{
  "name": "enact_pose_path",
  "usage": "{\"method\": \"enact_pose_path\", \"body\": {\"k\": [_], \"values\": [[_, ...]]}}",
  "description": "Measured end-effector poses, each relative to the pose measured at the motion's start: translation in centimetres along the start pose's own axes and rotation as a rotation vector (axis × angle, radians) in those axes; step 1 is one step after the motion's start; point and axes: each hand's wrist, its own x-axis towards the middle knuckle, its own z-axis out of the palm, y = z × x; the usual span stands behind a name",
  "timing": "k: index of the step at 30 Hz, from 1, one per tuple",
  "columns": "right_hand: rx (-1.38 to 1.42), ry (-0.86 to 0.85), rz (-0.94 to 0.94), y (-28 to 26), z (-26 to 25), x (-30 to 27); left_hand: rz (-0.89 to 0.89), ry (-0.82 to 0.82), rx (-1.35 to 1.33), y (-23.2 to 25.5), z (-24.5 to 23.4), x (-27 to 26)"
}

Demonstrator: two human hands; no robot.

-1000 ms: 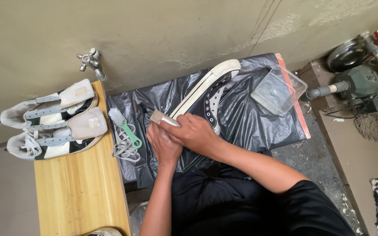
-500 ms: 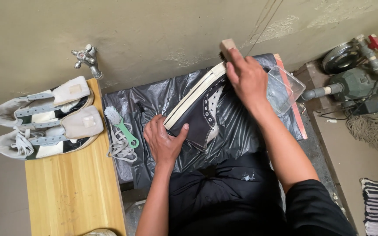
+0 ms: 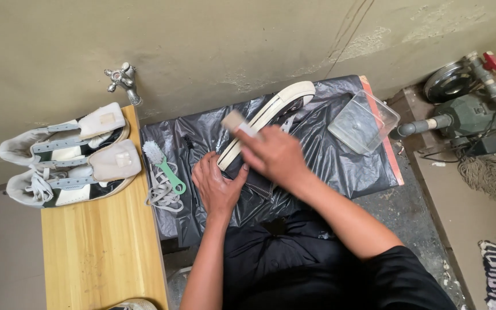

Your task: Cleaning the rubber sole and toe cap of a sneaker using a brush and a cleaning block

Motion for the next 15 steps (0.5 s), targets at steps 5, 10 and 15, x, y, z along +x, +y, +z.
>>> {"method": "enact_pose_path", "body": {"k": [5,10,15], "values": [[0.092,-0.012,-0.149,-4.4,1.2,-1.5,-0.101,-0.070,-0.001,-5.7,4.3,-1.8],[0.103,-0.121,-0.094,0.4,1.8,-1.5,0.003,-0.013,0.029,0.2,-0.3,0.0],[-0.183,-0.064,0.102,9.3,-1.2,0.3,0.008,0.000,-0.045,1.0,-1.0,0.3]]}}
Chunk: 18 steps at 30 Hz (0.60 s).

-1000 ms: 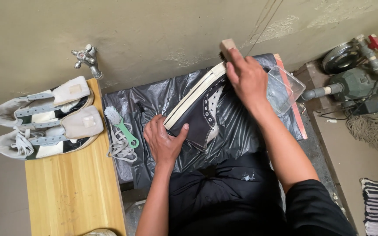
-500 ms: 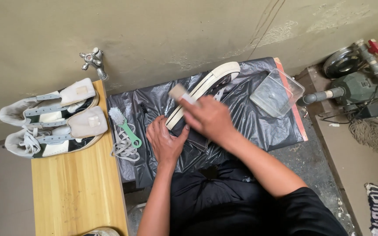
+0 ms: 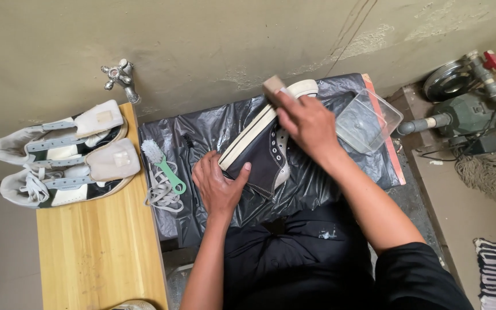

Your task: Cleaning the rubber sole and toe cap of a sneaker using a brush and a cleaning block

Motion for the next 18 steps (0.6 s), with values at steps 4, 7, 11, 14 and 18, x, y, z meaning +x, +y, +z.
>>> {"method": "enact_pose_path", "body": {"k": [4,7,11,14,18], "values": [[0.011,0.010,0.146,4.2,-1.3,1.3,0.017,0.032,0.020,-0.7,0.5,-0.1],[0.080,0.014,0.243,5.5,-1.7,1.4,0.014,0.028,0.000,-0.6,0.7,-0.1],[0.153,0.021,0.294,5.5,-1.2,1.4,0.005,0.021,0.012,-0.2,0.4,-0.2],[0.225,0.069,0.288,4.7,-1.6,1.8,0.020,0.037,0.012,-0.2,0.3,-0.2],[0.296,0.164,0.215,0.2,-2.2,0.9,0.048,0.059,0.030,-0.5,0.4,-0.3]]}}
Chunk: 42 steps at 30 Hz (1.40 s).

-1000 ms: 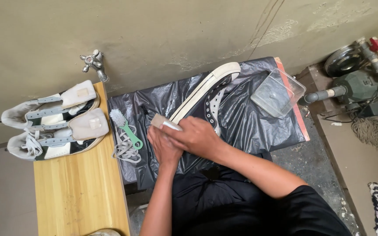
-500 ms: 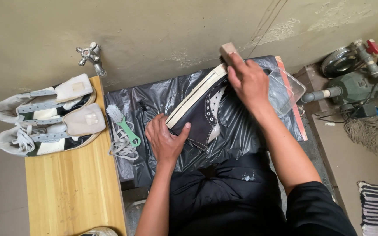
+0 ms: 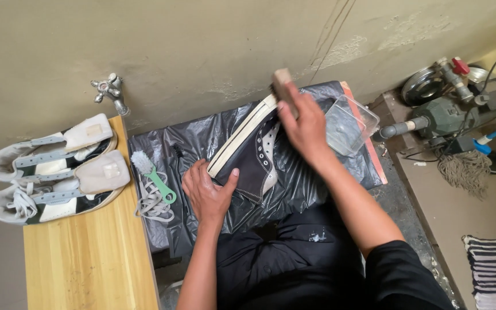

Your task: Cleaning the rubber sole and toe cap of a sneaker using a brush and a cleaning block

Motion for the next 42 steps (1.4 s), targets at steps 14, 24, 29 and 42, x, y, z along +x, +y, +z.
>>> {"method": "enact_pose_path", "body": {"k": [14,24,29,42], "values": [[0.026,-0.346,-0.446,-8.1,4.4,-5.6,0.008,-0.008,0.074,-1.7,1.5,-0.5],[-0.201,-0.142,0.049,1.6,-0.1,1.9,-0.027,-0.034,-0.001,0.1,0.0,0.2],[-0.111,-0.118,0.175,1.5,0.7,2.7,-0.049,-0.038,-0.006,0.2,0.1,0.3],[0.132,-0.309,-0.298,-11.1,3.2,-5.7,0.003,0.026,0.074,-1.5,1.7,-0.8]]}}
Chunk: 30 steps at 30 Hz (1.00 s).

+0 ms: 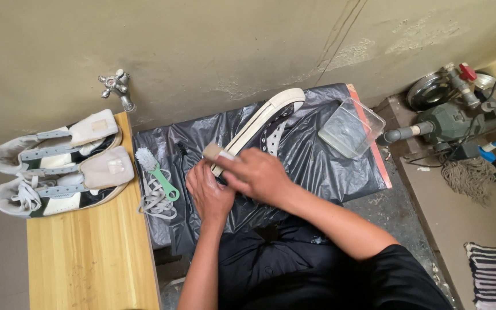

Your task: Cleaning the rubber sole and toe cap of a sneaker using a brush and a cleaning block

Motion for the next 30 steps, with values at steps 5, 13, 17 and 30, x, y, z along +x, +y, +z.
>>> {"method": "enact_pose_path", "body": {"k": [5,13,17,30], "values": [[-0.082,-0.011,-0.117,-0.8,1.9,-1.0,-0.074,-0.078,-0.066,-2.4,1.3,-1.2],[-0.095,-0.024,-0.141,3.3,0.9,0.0,-0.043,-0.048,0.003,1.0,-1.0,0.7],[-0.334,-0.019,0.055,9.2,-2.2,1.3,-0.042,-0.060,-0.086,1.1,-1.4,0.9],[-0.092,0.143,0.506,16.1,-7.7,3.1,-0.032,-0.041,-0.091,1.1,-1.5,0.8]]}}
